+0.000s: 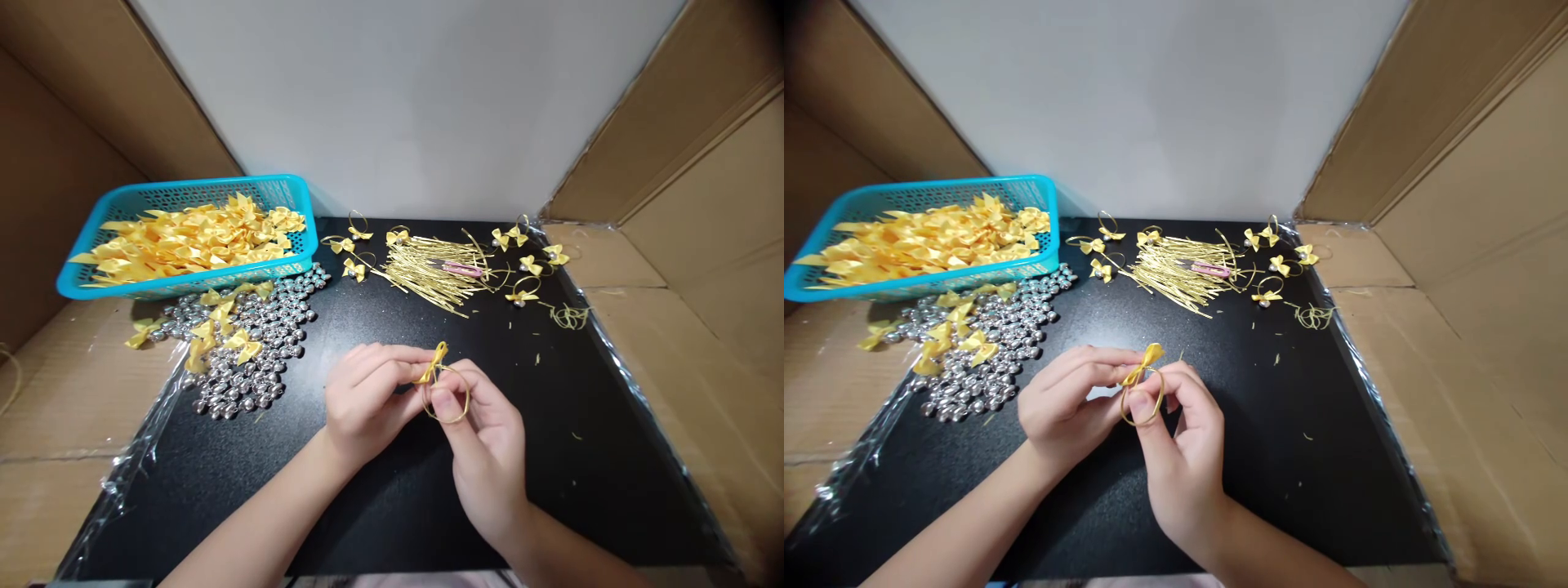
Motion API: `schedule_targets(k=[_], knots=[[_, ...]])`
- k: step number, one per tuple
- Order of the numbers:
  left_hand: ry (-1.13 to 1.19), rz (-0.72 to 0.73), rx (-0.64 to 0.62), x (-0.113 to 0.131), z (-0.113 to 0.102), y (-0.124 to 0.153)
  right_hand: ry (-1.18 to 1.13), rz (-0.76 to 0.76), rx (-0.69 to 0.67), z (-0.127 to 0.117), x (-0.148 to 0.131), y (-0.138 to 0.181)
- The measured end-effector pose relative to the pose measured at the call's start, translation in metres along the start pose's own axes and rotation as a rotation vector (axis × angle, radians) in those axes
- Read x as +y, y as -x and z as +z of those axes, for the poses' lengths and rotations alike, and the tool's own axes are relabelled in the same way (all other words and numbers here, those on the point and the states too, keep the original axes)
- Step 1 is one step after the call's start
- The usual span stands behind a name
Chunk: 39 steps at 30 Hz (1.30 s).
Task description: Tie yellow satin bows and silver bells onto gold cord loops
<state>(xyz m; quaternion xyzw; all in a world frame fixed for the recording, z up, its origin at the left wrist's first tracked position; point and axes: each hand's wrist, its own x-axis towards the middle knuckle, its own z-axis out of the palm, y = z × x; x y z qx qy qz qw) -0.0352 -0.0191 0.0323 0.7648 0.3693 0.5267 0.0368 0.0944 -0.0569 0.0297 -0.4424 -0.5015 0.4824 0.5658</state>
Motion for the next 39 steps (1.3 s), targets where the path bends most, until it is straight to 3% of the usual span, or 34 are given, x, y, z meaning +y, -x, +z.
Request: schedule_targets(k=[4,9,12,14,17,19,24,33,39], knots=[[0.043,-0.035,-0.007,0.001,-0.001,0.000,0.203,-0.197,-0.016,0.001,-0.003,0.002],[0.268,-0.249,0.041,0.001,0.001,-0.001,0.426,-0.387,-0.027,-0.001,-0.006,0.004],[0.326,-0.354,0.084,0.000,0.003,-0.002,0.474,-0.452,-0.076,-0.007,-0.007,0.001],[0.340,-0.378,0.096,0.000,0.003,-0.003,0.448,-0.435,-0.027,-0.012,-0.007,-0.005],[0.303,-0.337,0.108,0.001,0.003,-0.003,0.322,-0.419,0.236,-0.020,-0.011,-0.016],[0.243,-0.272,0.093,0.001,0.002,-0.002,0.329,-0.451,0.294,-0.023,-0.015,-0.023],[0.153,-0.142,0.058,0.002,0.001,0.000,0.670,-0.528,0.044,-0.021,-0.026,-0.029],[0.193,-0.145,0.042,0.003,-0.001,0.001,0.743,-0.547,0.090,-0.021,-0.023,-0.031],[0.181,-0.091,0.005,0.002,-0.003,0.000,0.773,-0.600,0.036,-0.024,-0.027,-0.034]])
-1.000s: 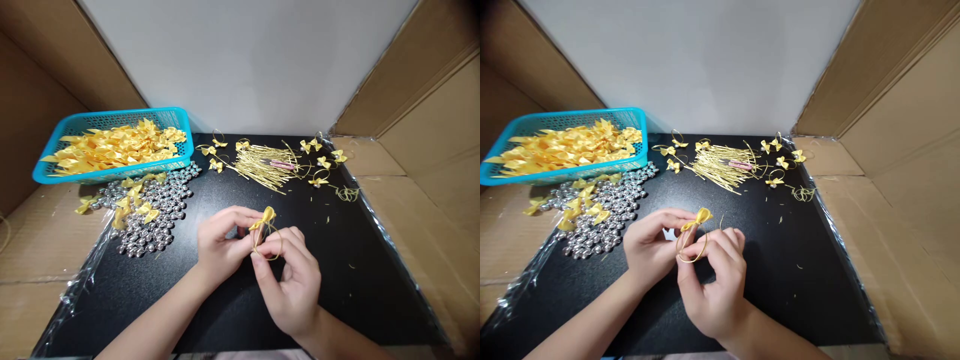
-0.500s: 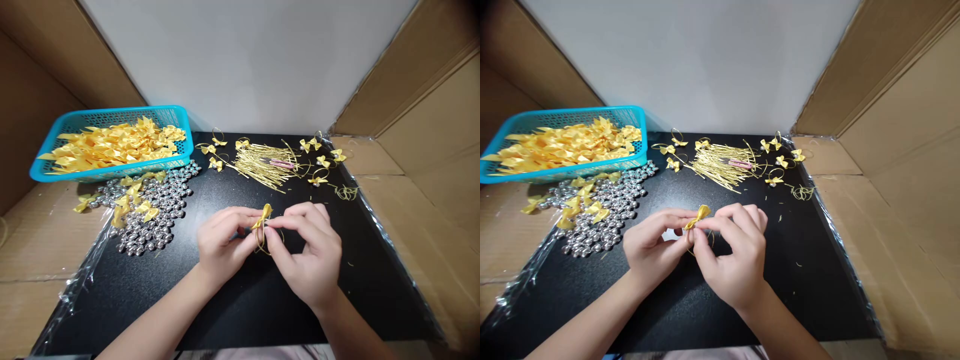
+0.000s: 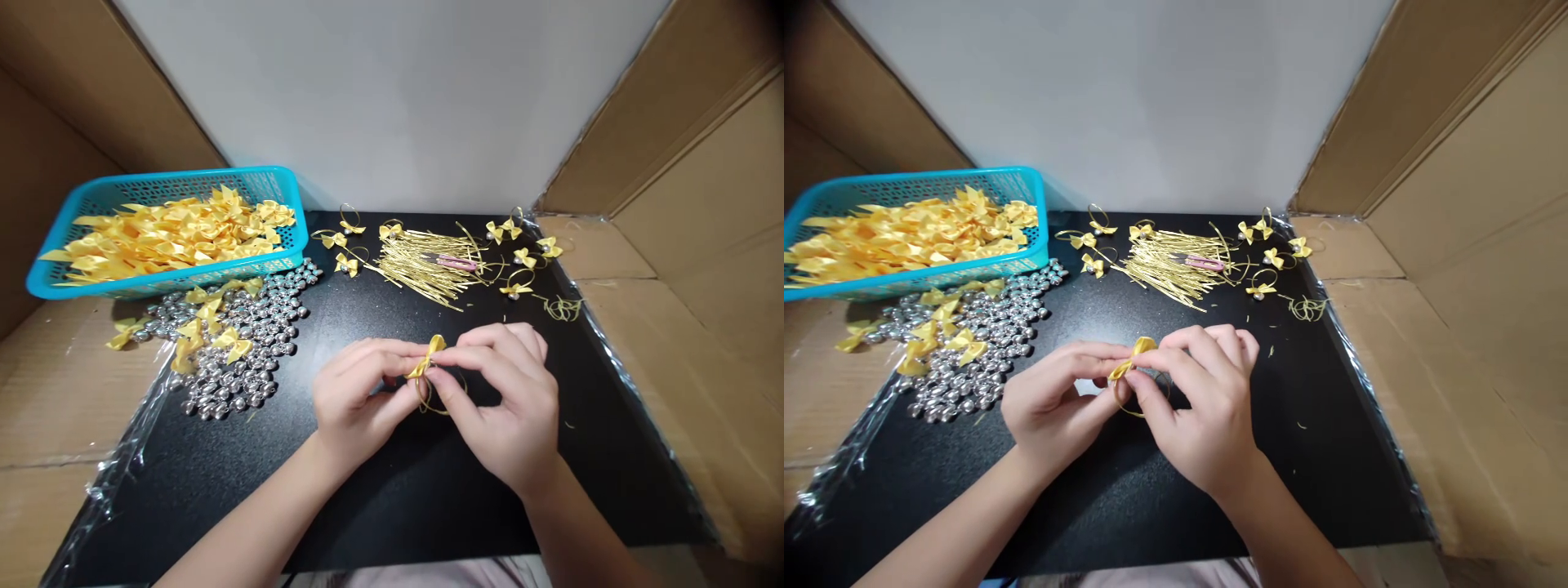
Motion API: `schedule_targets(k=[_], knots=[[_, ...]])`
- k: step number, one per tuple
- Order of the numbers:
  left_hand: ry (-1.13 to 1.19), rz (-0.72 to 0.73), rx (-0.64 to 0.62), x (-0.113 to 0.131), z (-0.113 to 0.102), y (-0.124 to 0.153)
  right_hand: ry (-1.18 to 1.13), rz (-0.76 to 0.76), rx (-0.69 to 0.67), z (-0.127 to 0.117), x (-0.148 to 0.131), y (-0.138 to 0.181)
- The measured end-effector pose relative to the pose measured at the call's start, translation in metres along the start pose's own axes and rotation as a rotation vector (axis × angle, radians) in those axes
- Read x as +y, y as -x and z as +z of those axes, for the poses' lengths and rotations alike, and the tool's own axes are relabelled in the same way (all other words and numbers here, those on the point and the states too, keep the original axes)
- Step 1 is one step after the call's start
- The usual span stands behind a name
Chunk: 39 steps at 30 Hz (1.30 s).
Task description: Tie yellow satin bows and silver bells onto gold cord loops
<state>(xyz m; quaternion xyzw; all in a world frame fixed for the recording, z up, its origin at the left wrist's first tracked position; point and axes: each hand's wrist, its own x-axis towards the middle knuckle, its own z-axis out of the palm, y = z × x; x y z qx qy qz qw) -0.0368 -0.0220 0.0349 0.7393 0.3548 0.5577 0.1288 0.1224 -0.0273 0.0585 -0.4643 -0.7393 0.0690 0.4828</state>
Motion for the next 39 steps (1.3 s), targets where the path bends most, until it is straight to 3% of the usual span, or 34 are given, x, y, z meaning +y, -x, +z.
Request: schedule_targets(k=[6,10,15,19,30,39], knots=[[0.055,-0.055,-0.011,0.002,0.001,-0.003,0.057,-0.136,-0.025,-0.005,0.007,0.000],[0.188,-0.265,-0.032,0.002,0.003,-0.005,0.100,-0.175,-0.060,-0.008,0.009,-0.002],[0.433,-0.593,-0.144,-0.002,0.008,-0.007,0.120,-0.123,-0.204,-0.011,0.015,-0.007],[0.450,-0.718,-0.174,-0.005,0.011,-0.004,0.136,-0.088,-0.255,-0.007,0.019,-0.006],[0.246,-0.617,-0.151,-0.011,0.011,0.003,0.064,-0.062,-0.293,0.005,0.031,-0.003],[0.237,-0.522,-0.101,-0.007,0.009,0.007,-0.009,-0.054,-0.152,0.010,0.032,0.001]])
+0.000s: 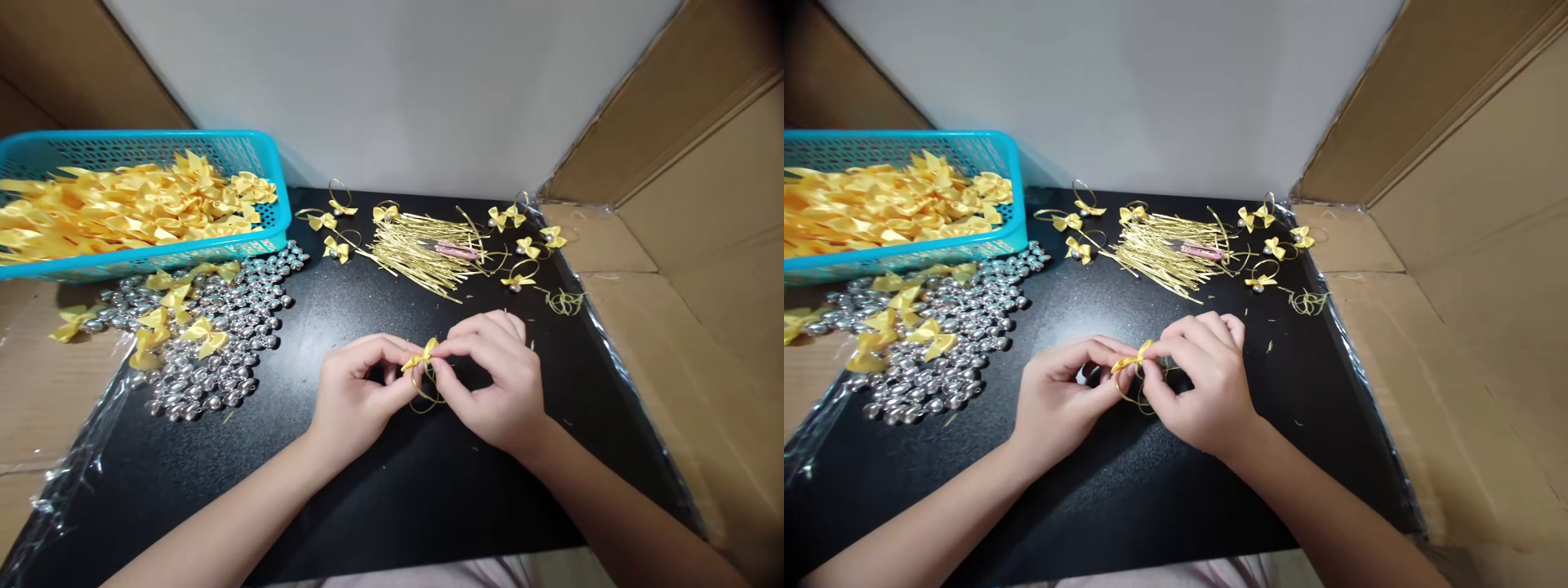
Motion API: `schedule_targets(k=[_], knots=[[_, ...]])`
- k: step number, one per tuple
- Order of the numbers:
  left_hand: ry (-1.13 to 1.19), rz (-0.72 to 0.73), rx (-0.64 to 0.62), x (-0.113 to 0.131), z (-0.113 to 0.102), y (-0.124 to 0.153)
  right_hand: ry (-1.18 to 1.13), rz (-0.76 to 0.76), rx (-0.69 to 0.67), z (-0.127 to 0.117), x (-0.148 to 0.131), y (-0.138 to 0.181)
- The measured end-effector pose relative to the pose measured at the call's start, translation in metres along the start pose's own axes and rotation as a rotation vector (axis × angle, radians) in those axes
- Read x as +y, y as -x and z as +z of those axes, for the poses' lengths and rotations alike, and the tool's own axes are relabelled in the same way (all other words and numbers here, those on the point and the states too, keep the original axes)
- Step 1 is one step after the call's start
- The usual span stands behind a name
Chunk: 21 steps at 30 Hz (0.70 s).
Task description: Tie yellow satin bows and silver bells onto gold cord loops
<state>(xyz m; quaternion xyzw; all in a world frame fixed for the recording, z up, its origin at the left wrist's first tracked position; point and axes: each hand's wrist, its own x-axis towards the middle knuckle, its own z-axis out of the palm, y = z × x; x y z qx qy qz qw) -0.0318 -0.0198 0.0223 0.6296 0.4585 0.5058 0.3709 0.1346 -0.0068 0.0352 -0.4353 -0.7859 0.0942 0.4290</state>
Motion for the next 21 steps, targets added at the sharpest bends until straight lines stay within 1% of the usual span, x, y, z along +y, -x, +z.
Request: schedule_targets(k=[6,16,21], knots=[[0.015,-0.027,0.003,0.0040,-0.0004,0.0007,0.032,0.002,-0.012,-0.0030,-0.0053,0.0014],[0.004,0.035,-0.002,0.0040,-0.0015,0.0035,0.008,0.017,-0.003,-0.0045,-0.0079,0.0016],[0.013,0.016,-0.012,0.0043,-0.0014,0.0033,-0.005,0.005,-0.030,-0.0076,-0.0082,0.0003]])
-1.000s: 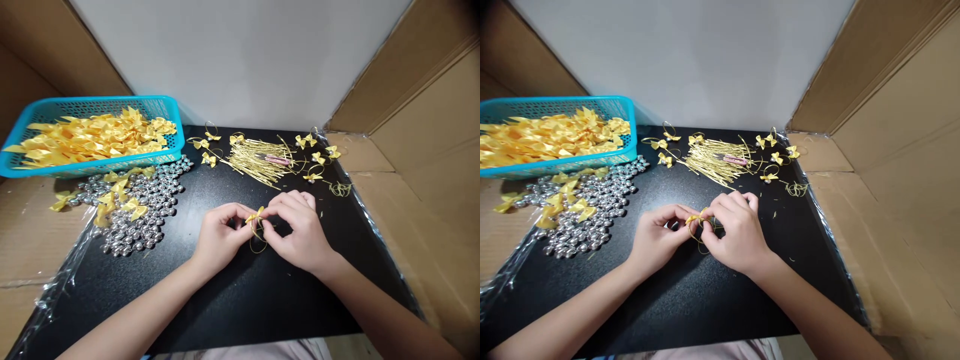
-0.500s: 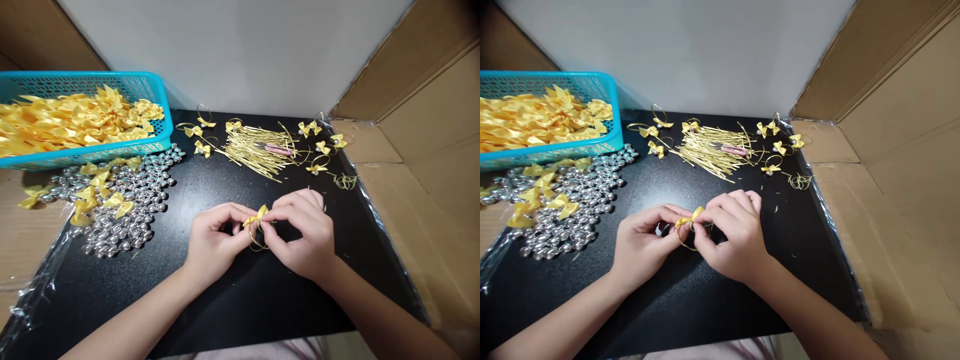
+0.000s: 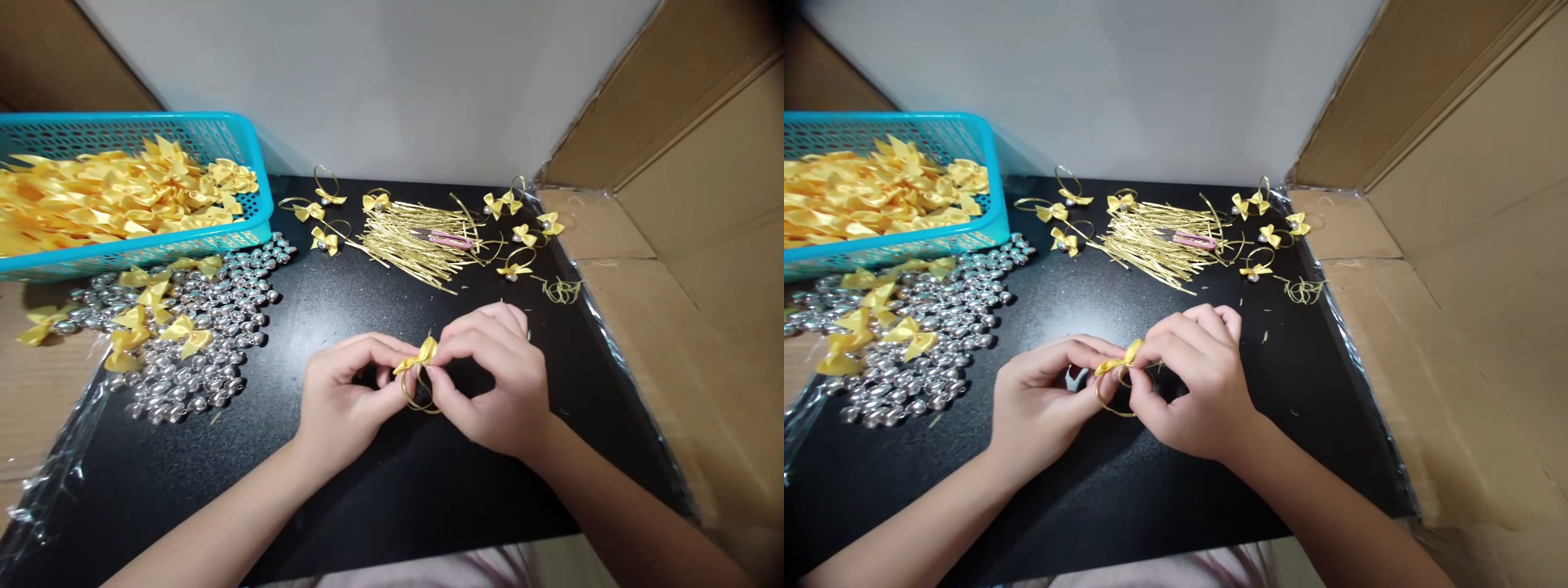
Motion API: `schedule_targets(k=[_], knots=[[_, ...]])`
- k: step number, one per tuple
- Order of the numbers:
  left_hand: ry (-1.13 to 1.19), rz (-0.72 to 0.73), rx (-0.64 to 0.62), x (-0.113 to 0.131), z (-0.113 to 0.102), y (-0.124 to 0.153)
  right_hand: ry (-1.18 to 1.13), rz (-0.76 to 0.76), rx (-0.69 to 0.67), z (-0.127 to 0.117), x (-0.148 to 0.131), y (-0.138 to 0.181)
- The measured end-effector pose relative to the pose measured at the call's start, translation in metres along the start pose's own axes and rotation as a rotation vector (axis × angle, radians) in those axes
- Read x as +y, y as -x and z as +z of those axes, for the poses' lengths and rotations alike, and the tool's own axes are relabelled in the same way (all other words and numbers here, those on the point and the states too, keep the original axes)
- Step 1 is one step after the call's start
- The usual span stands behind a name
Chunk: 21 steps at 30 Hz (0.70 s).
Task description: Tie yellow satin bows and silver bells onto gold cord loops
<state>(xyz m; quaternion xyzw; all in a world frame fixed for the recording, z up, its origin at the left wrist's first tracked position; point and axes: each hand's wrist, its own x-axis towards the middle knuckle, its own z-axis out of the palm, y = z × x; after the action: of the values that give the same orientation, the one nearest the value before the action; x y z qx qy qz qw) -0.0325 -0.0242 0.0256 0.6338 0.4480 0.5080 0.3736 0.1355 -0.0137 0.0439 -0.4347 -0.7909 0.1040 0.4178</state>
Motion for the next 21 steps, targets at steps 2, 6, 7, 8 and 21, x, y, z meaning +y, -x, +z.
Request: schedule_targets(k=[2,6,7,8,21], knots=[[-0.002,-0.010,-0.007,0.000,0.000,0.000,-0.003,0.009,-0.018,-0.001,0.000,0.000],[-0.035,0.023,-0.014,0.001,0.000,0.000,-0.013,-0.021,-0.128,-0.005,0.003,-0.003],[-0.045,0.040,-0.019,0.001,0.000,0.000,-0.019,-0.037,-0.171,-0.006,0.004,-0.003],[-0.055,0.056,-0.026,0.001,0.000,-0.001,-0.028,-0.052,-0.216,-0.007,0.006,-0.004],[-0.034,0.080,-0.129,0.002,-0.003,-0.005,-0.060,-0.097,-0.511,-0.018,0.016,-0.010]])
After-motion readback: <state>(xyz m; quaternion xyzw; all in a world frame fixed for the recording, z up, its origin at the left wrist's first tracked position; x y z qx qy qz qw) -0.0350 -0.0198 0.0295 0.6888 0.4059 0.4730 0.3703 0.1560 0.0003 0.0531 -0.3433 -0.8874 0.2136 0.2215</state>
